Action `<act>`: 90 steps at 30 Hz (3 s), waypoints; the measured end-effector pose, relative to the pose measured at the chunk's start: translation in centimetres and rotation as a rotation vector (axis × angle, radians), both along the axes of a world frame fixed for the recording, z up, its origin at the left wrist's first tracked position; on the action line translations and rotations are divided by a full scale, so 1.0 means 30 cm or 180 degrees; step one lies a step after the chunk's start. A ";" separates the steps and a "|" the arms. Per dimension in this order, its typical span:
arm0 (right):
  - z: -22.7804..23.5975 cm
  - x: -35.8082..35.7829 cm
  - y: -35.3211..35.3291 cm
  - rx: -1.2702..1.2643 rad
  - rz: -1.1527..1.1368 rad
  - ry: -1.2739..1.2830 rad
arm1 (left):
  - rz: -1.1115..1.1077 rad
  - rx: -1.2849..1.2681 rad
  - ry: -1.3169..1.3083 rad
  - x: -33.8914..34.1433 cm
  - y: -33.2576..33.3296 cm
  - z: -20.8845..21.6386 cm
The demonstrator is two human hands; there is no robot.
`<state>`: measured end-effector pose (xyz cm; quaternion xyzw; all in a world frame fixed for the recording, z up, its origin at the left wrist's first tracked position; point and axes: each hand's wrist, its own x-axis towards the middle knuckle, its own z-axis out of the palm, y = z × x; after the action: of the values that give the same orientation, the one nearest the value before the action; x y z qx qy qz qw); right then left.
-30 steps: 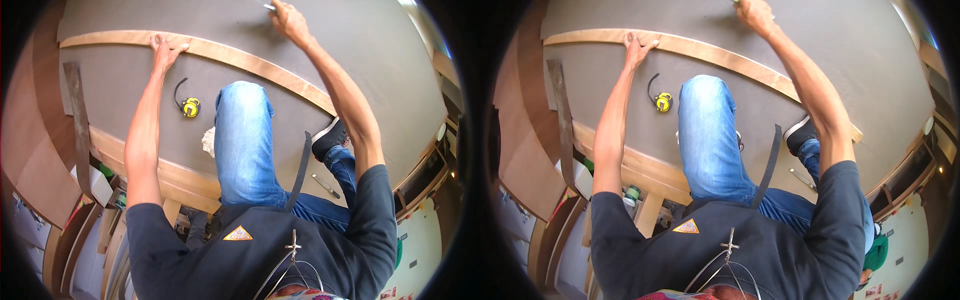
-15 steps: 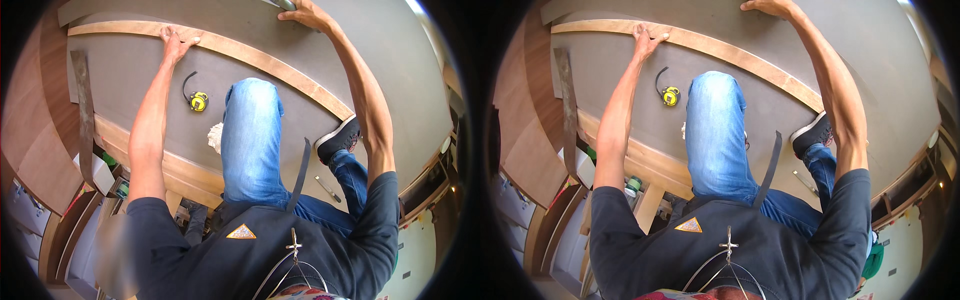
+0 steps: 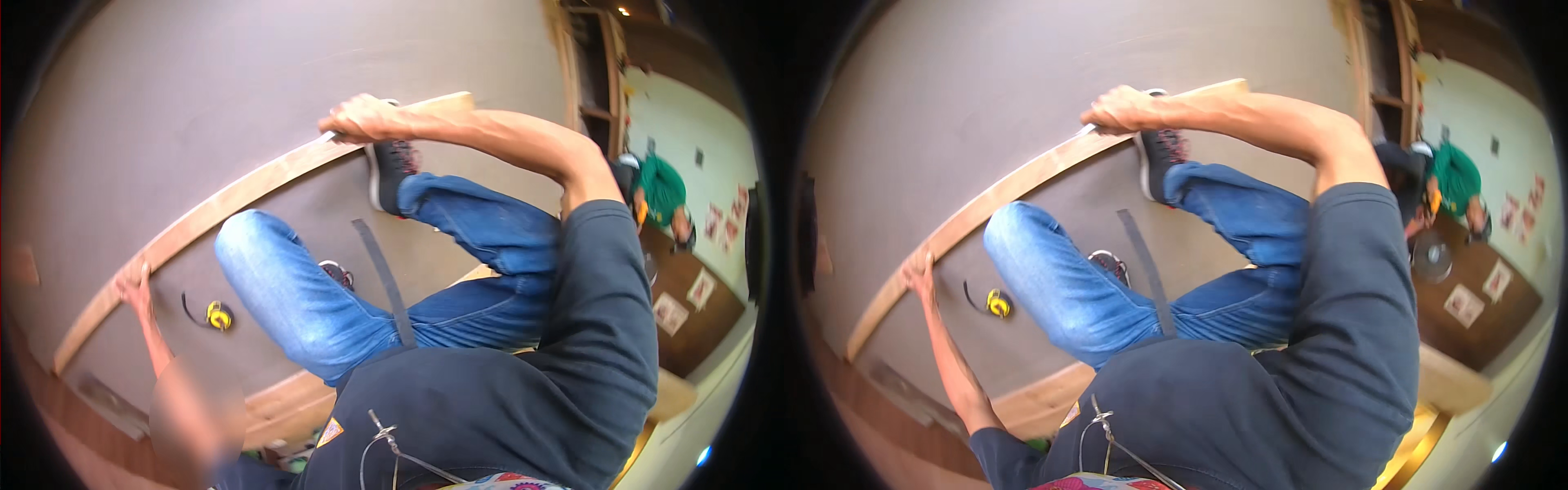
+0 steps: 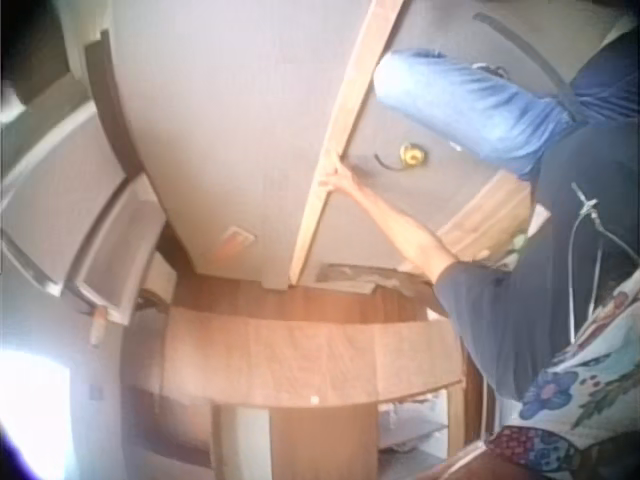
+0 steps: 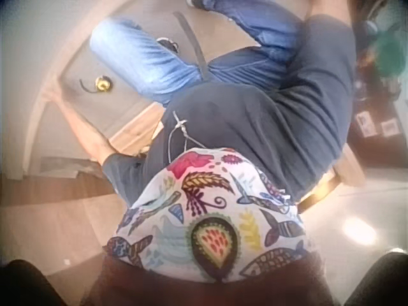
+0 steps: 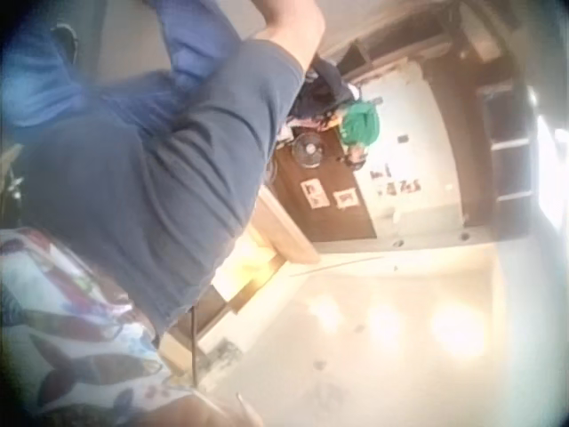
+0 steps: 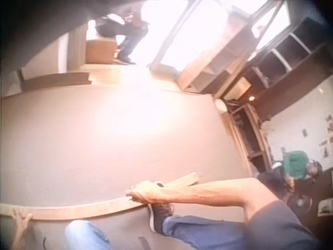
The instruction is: The person uses a utility knife to mark a long wooden board while it rests against a gray surface on the floor, then uses a yellow measuring tape to measure the length of the board.
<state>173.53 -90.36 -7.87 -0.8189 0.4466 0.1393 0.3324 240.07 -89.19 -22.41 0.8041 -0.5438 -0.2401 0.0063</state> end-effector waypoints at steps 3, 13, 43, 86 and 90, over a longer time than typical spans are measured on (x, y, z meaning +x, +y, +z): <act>0.224 -0.224 0.259 0.0058 -0.0778 -0.0233 | -0.0136 0.0107 -0.0184 0.136 -0.041 0.048; -0.111 -0.649 1.218 -0.1512 -0.5571 0.1157 | -0.0150 0.0654 0.0048 -0.027 -0.080 0.017; -0.242 -0.415 1.269 -0.1435 -0.6094 0.0298 | -0.2115 -0.0163 -0.0338 -0.409 -0.007 0.316; -0.368 -0.665 1.037 -0.1820 -0.5358 -0.0487 | -0.3068 -0.0589 0.0945 -1.211 0.144 0.282; -0.417 -0.662 0.975 -0.1675 -0.5531 -0.1003 | -0.2585 -0.0354 0.0240 -0.907 0.140 0.359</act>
<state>153.68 -61.11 -20.37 -0.2543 0.8715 -0.3785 0.1802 212.87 -85.00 -11.64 0.5131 -0.8285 -0.2226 -0.0255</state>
